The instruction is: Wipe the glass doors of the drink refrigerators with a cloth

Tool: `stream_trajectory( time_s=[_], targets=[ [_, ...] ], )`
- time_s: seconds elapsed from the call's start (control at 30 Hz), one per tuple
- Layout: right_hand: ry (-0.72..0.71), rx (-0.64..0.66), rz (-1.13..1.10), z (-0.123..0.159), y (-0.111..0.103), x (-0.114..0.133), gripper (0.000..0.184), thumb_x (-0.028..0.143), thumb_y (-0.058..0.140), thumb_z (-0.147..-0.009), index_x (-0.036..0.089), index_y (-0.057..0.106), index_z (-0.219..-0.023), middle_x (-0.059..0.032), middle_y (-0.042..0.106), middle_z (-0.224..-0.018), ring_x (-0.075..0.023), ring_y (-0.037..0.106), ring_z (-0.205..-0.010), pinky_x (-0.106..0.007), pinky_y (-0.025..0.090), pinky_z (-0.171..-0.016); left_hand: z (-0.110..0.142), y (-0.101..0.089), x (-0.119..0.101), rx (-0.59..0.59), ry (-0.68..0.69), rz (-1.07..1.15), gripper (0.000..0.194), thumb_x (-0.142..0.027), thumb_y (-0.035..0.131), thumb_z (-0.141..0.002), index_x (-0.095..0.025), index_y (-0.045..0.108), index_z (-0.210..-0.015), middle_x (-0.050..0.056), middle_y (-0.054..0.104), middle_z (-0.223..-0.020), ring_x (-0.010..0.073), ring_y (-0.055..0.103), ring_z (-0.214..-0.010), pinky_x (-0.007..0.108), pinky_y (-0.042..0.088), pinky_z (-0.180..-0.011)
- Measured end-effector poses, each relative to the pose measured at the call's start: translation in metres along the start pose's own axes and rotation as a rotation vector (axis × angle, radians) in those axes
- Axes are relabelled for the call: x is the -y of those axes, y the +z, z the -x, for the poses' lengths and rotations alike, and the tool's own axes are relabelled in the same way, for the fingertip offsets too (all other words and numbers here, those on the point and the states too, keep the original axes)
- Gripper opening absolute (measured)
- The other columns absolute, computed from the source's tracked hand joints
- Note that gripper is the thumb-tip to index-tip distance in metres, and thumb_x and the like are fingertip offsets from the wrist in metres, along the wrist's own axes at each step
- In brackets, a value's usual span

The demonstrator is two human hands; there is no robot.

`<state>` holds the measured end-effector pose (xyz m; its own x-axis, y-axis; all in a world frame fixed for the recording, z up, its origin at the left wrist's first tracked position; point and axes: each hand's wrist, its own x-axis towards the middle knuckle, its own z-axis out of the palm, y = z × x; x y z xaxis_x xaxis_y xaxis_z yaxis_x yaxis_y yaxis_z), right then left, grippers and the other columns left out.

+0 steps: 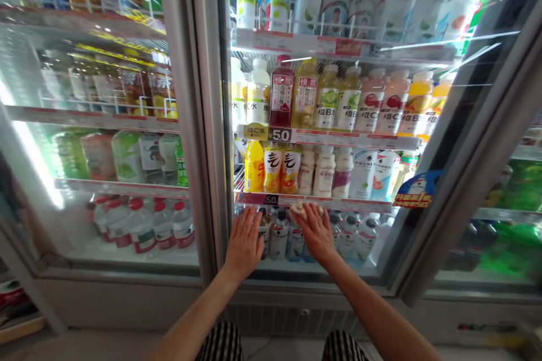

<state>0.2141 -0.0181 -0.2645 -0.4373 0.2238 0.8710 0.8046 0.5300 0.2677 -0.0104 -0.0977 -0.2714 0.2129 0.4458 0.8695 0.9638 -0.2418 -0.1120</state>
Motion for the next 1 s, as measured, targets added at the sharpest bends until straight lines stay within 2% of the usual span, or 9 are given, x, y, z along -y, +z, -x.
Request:
stream_trajectory(
  time_s=[0.07, 0.1, 0.27, 0.47, 0.6, 0.67, 0.83, 0.9, 1.0],
  targets=[
    [-0.052, 0.034, 0.009, 0.01, -0.003, -0.012, 0.053, 0.008, 0.047, -0.08, 0.029, 0.046, -0.129, -0.0082, 0.045, -0.137, -0.0205, 0.027, -0.135, -0.049, 0.016, -0.11, -0.005, 0.005, -0.009, 0.01, 0.023, 0.025, 0.065, -0.016, 0.046, -0.081, -0.013, 0.02, -0.14, 0.016, 0.033, -0.143, 0.0255, 0.02, -0.137, 0.047, 0.027, -0.108],
    [-0.022, 0.02, 0.031, 0.012, -0.005, -0.019, 0.053, 0.009, 0.046, -0.08, 0.029, 0.046, -0.129, -0.0087, 0.044, -0.138, -0.0208, 0.026, -0.135, -0.049, 0.016, -0.11, -0.007, 0.007, -0.013, 0.012, 0.032, 0.037, 0.065, -0.016, 0.046, -0.081, -0.013, 0.02, -0.14, 0.016, 0.033, -0.143, 0.0257, 0.02, -0.137, 0.047, 0.028, -0.108],
    [0.331, -0.204, 0.152, 0.008, -0.011, -0.049, 0.056, 0.013, 0.041, -0.084, 0.026, 0.032, -0.138, -0.0147, 0.026, -0.147, -0.027, 0.022, -0.136, -0.053, 0.024, -0.105, -0.017, 0.018, -0.034, 0.012, 0.056, 0.07, 0.064, -0.016, 0.045, -0.081, -0.014, 0.02, -0.14, 0.016, 0.033, -0.143, 0.0257, 0.021, -0.137, 0.048, 0.029, -0.107],
    [0.23, -0.165, 0.156, 0.022, -0.014, -0.066, 0.061, 0.012, 0.043, -0.083, 0.029, 0.028, -0.139, -0.0125, 0.028, -0.146, -0.0264, 0.026, -0.135, -0.052, 0.026, -0.105, -0.031, 0.024, -0.055, 0.006, 0.129, 0.085, 0.064, -0.015, 0.046, -0.08, -0.013, 0.021, -0.139, 0.016, 0.036, -0.141, 0.0254, 0.02, -0.137, 0.047, 0.029, -0.107],
    [0.44, -0.308, 0.168, -0.005, -0.027, -0.095, 0.057, 0.017, 0.039, -0.086, 0.023, 0.026, -0.141, -0.0157, 0.021, -0.149, -0.0293, 0.021, -0.136, -0.055, 0.025, -0.104, -0.045, 0.026, -0.065, -0.031, 0.149, 0.092, 0.064, -0.015, 0.047, -0.081, -0.012, 0.022, -0.139, 0.016, 0.036, -0.141, 0.0252, 0.019, -0.137, 0.047, 0.028, -0.107],
    [0.473, -0.363, 0.165, -0.007, -0.029, -0.101, 0.056, 0.017, 0.038, -0.087, 0.023, 0.025, -0.141, -0.0152, 0.019, -0.149, -0.029, 0.021, -0.136, -0.054, 0.026, -0.104, -0.05, 0.026, -0.069, -0.037, 0.16, 0.097, 0.064, -0.016, 0.047, -0.081, -0.013, 0.021, -0.14, 0.016, 0.035, -0.142, 0.025, 0.02, -0.137, 0.046, 0.027, -0.107],
    [0.338, -0.243, 0.157, 0.023, -0.028, -0.117, 0.056, 0.014, 0.041, -0.086, 0.027, 0.029, -0.139, -0.0124, 0.024, -0.148, -0.027, 0.025, -0.135, -0.052, 0.03, -0.103, -0.057, 0.026, -0.074, -0.045, 0.192, 0.121, 0.067, -0.015, 0.047, -0.081, -0.015, 0.018, -0.141, 0.015, 0.035, -0.142, 0.0251, 0.022, -0.136, 0.047, 0.026, -0.108],
    [0.46, -0.277, 0.175, 0.026, -0.033, -0.138, 0.054, 0.017, 0.04, -0.086, 0.024, 0.031, -0.139, -0.0148, 0.026, -0.147, -0.028, 0.026, -0.134, -0.054, 0.028, -0.103, -0.061, 0.025, -0.072, -0.06, 0.179, 0.129, 0.068, -0.016, 0.047, -0.081, -0.016, 0.016, -0.141, 0.015, 0.033, -0.143, 0.0251, 0.022, -0.136, 0.048, 0.026, -0.108],
    [0.729, -0.449, 0.224, 0.017, -0.041, -0.159, 0.056, 0.022, 0.037, -0.088, 0.015, 0.024, -0.141, -0.0213, 0.024, -0.146, -0.031, 0.022, -0.135, -0.059, 0.026, -0.102, -0.071, 0.023, -0.068, -0.09, 0.141, 0.13, 0.071, -0.016, 0.049, -0.081, -0.017, 0.014, -0.142, 0.015, 0.027, -0.146, 0.0261, 0.021, -0.136, 0.049, 0.025, -0.108]
  ],
)
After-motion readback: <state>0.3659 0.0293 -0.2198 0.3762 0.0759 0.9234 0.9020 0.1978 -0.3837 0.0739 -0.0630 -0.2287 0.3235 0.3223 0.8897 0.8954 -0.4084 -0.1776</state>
